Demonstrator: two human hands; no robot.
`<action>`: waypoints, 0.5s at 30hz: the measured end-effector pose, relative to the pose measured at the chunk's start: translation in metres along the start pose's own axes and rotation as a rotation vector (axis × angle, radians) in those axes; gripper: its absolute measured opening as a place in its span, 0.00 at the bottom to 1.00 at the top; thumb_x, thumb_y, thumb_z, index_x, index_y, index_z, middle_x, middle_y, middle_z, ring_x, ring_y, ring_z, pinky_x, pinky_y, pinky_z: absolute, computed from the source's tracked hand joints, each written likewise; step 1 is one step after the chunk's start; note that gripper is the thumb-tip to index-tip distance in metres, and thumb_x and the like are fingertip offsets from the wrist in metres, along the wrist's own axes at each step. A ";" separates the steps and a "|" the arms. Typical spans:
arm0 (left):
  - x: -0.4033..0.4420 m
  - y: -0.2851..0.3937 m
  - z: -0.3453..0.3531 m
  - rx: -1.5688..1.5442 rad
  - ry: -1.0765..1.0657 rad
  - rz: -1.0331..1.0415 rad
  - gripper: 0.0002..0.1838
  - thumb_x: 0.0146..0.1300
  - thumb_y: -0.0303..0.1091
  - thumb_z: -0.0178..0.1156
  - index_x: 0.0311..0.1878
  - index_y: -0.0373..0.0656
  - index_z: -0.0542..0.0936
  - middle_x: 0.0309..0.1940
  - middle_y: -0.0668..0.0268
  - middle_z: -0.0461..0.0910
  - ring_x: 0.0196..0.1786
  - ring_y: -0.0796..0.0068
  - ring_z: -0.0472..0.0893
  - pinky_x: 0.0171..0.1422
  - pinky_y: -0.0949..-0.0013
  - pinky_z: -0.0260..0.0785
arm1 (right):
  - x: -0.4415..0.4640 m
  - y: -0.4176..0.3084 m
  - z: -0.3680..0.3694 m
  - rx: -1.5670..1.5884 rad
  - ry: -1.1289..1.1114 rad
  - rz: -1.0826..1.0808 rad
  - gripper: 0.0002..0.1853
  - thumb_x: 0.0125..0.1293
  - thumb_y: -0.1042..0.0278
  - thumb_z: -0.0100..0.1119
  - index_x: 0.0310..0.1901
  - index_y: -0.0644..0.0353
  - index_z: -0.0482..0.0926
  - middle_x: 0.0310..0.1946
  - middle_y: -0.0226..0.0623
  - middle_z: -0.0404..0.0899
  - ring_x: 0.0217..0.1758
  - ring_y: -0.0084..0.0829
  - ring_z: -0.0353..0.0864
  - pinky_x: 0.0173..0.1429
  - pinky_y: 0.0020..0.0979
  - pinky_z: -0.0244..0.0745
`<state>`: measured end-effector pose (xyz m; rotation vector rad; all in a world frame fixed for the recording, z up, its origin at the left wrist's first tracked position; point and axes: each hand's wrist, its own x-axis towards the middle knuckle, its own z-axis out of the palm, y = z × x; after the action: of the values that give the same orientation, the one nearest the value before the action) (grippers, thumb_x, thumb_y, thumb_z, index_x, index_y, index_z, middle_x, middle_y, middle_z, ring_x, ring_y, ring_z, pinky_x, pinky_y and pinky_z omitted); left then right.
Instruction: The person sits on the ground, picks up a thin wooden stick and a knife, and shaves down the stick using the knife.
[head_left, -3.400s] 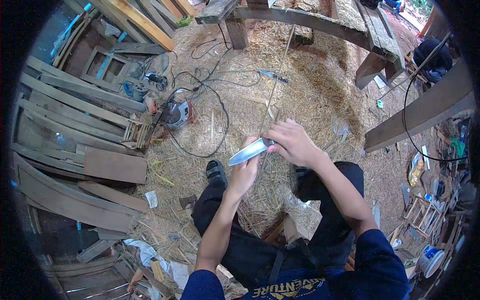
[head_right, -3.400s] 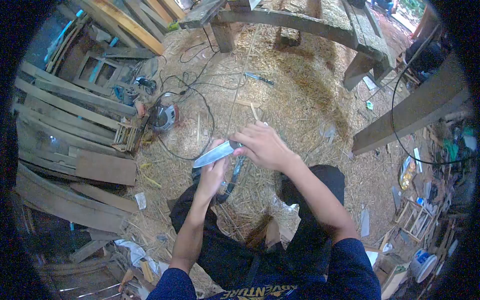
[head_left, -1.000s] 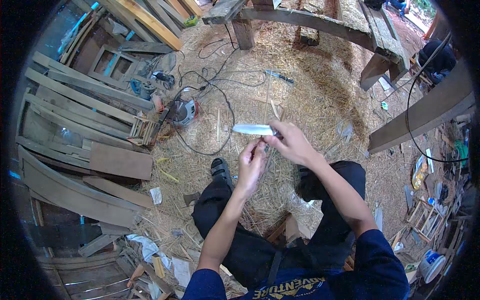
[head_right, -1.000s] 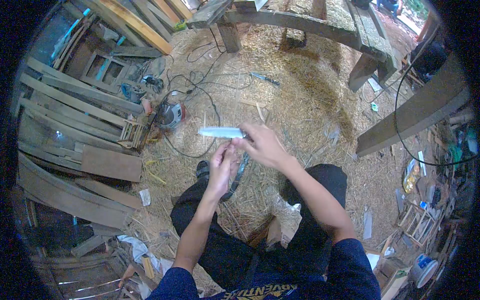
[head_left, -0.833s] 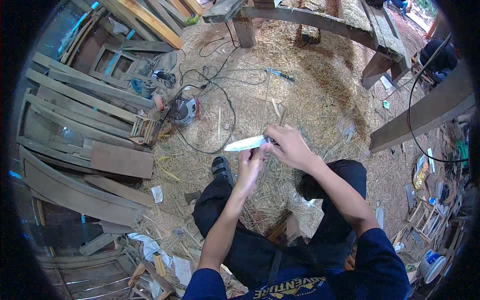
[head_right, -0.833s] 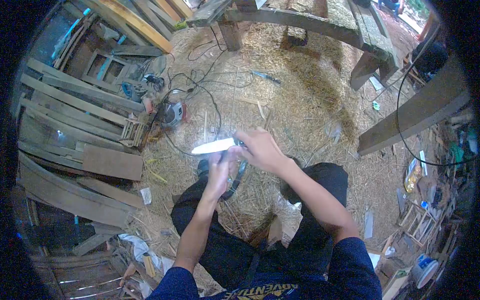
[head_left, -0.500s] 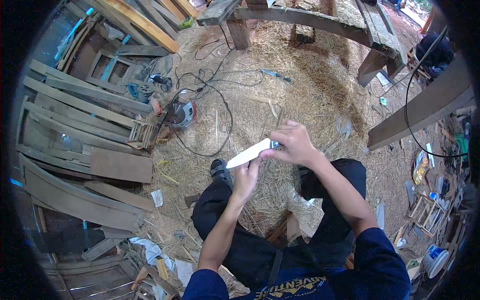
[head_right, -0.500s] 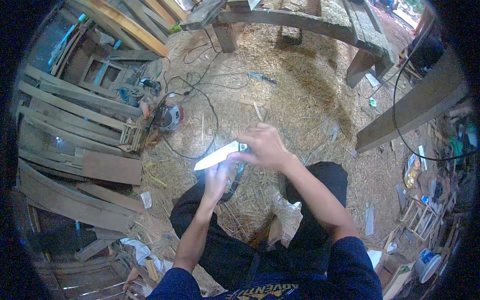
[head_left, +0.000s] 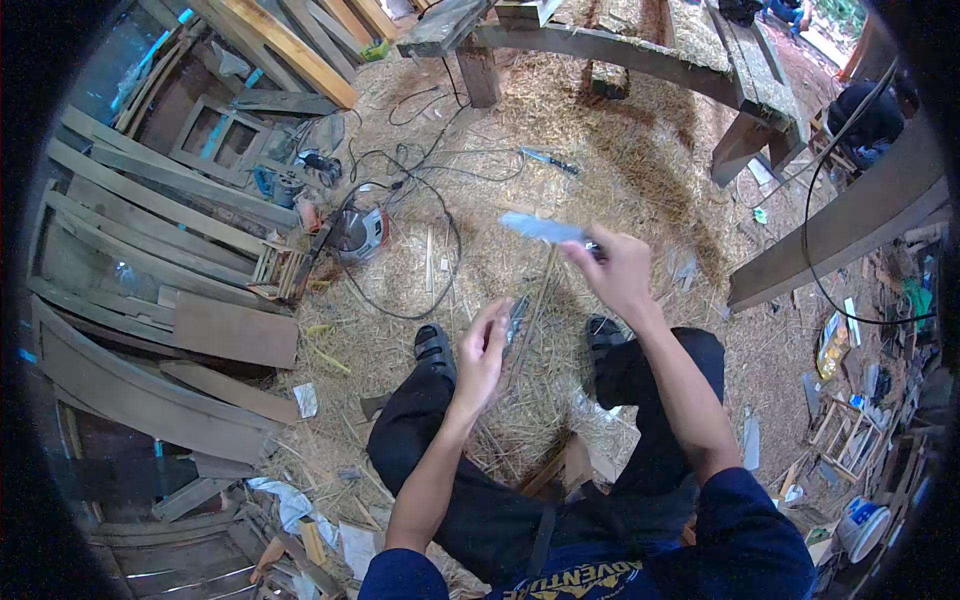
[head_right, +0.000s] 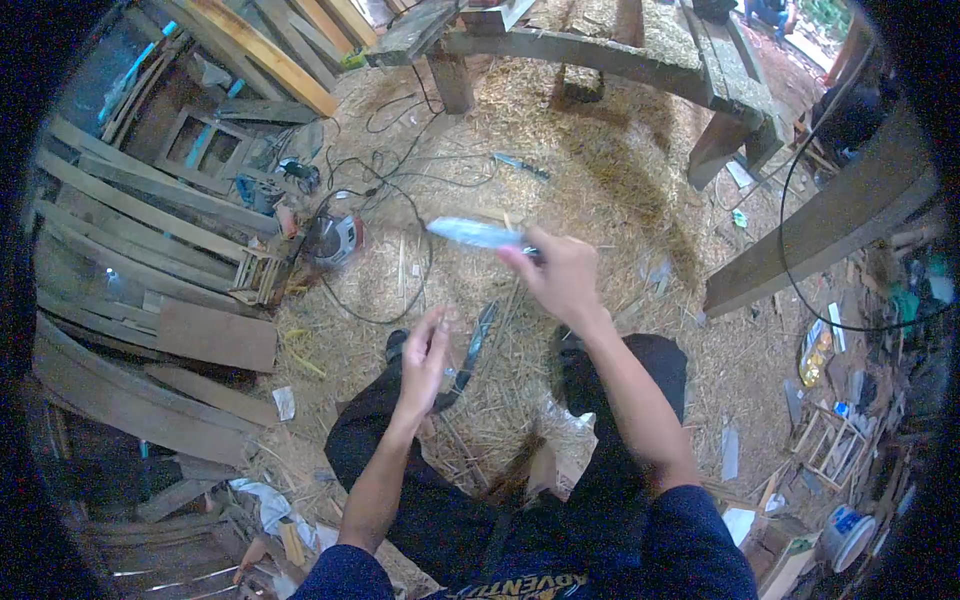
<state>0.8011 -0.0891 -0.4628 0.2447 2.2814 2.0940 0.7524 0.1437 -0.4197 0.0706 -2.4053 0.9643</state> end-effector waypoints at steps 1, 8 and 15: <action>0.000 0.006 -0.003 -0.041 0.006 -0.048 0.18 0.76 0.34 0.53 0.64 0.39 0.76 0.37 0.76 0.77 0.32 0.90 0.65 0.37 0.80 0.62 | 0.000 -0.005 0.008 -0.016 -0.040 -0.082 0.21 0.61 0.43 0.68 0.30 0.56 0.82 0.15 0.38 0.77 0.20 0.40 0.80 0.29 0.38 0.73; 0.006 0.017 -0.011 -0.112 0.018 -0.121 0.26 0.73 0.26 0.55 0.73 0.48 0.69 0.33 0.78 0.71 0.31 0.89 0.64 0.30 0.80 0.58 | -0.019 -0.039 0.039 0.156 -0.302 -0.422 0.22 0.56 0.42 0.70 0.28 0.56 0.79 0.15 0.39 0.72 0.20 0.41 0.77 0.27 0.41 0.68; -0.003 0.015 -0.021 -0.439 -0.222 -0.293 0.27 0.75 0.32 0.52 0.76 0.53 0.63 0.29 0.79 0.66 0.26 0.90 0.60 0.27 0.82 0.51 | -0.017 -0.044 0.035 0.202 -0.327 -0.503 0.24 0.54 0.40 0.70 0.25 0.55 0.77 0.16 0.34 0.73 0.20 0.39 0.76 0.27 0.38 0.66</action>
<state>0.8025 -0.1090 -0.4461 0.1099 1.5774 2.2071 0.7609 0.0850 -0.4215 0.9234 -2.3765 0.9995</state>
